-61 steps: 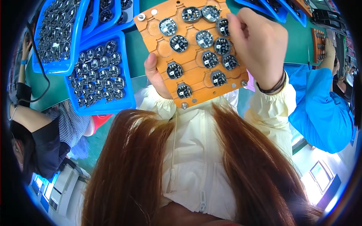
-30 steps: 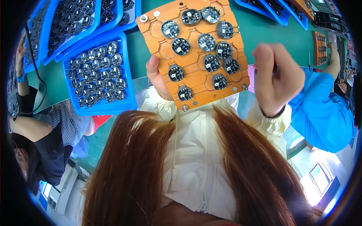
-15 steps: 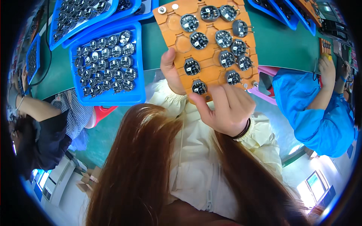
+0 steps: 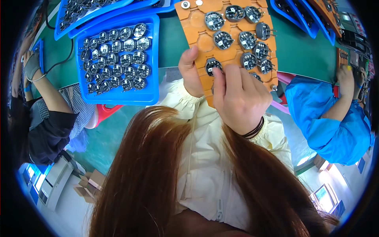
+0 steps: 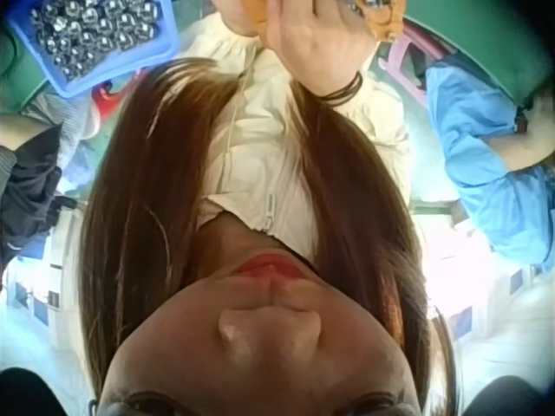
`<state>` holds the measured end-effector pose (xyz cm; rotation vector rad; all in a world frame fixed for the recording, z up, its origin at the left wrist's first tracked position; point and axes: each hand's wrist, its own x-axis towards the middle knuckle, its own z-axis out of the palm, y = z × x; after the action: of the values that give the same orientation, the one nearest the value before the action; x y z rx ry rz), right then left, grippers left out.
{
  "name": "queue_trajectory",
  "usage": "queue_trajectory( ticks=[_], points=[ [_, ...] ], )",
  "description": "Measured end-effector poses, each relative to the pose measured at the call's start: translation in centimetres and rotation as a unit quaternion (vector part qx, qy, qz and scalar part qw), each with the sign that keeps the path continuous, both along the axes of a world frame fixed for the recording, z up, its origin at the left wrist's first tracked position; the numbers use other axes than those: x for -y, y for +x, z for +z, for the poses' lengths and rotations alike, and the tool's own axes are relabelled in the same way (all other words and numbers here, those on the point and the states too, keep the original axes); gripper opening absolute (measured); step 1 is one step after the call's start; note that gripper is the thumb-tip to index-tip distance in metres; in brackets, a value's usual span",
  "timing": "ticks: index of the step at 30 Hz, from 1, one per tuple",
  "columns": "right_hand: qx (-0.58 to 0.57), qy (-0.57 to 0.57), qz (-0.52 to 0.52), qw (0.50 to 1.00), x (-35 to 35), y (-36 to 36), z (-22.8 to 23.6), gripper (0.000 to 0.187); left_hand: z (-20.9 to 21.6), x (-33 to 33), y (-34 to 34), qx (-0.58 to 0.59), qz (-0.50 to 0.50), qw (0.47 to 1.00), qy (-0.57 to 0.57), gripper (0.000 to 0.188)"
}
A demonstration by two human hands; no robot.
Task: Placing small electronic components into an assembly jig at a production line.
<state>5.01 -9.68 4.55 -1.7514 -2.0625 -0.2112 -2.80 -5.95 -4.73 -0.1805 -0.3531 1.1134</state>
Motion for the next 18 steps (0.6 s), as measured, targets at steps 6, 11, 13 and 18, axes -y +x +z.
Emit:
queue_trajectory(
  ticks=[6, 11, 13, 18],
  points=[
    [-0.053, 0.021, 0.035, 0.998, -0.6, 0.2, -0.5, 0.022, 0.8, -0.3, -0.3, -0.121, 0.007, 0.993, -0.013, 0.056],
    [-0.062, 0.046, 0.02, 0.997, -0.5, 0.7, -0.5, 0.019, 0.4, -0.7, -0.5, -0.122, -0.001, 0.992, -0.02, 0.055],
    [-0.034, 0.029, 0.007, 0.999, -0.4, 1.1, -0.6, 0.018, 0.0, -0.7, -0.5, -0.106, -0.001, 0.994, -0.012, 0.055],
    [-0.08, 0.039, -0.002, 0.996, 1.9, 1.8, -0.4, 0.023, -0.1, -0.5, -0.7, -0.119, -0.002, 0.993, -0.016, 0.055]
  ],
)
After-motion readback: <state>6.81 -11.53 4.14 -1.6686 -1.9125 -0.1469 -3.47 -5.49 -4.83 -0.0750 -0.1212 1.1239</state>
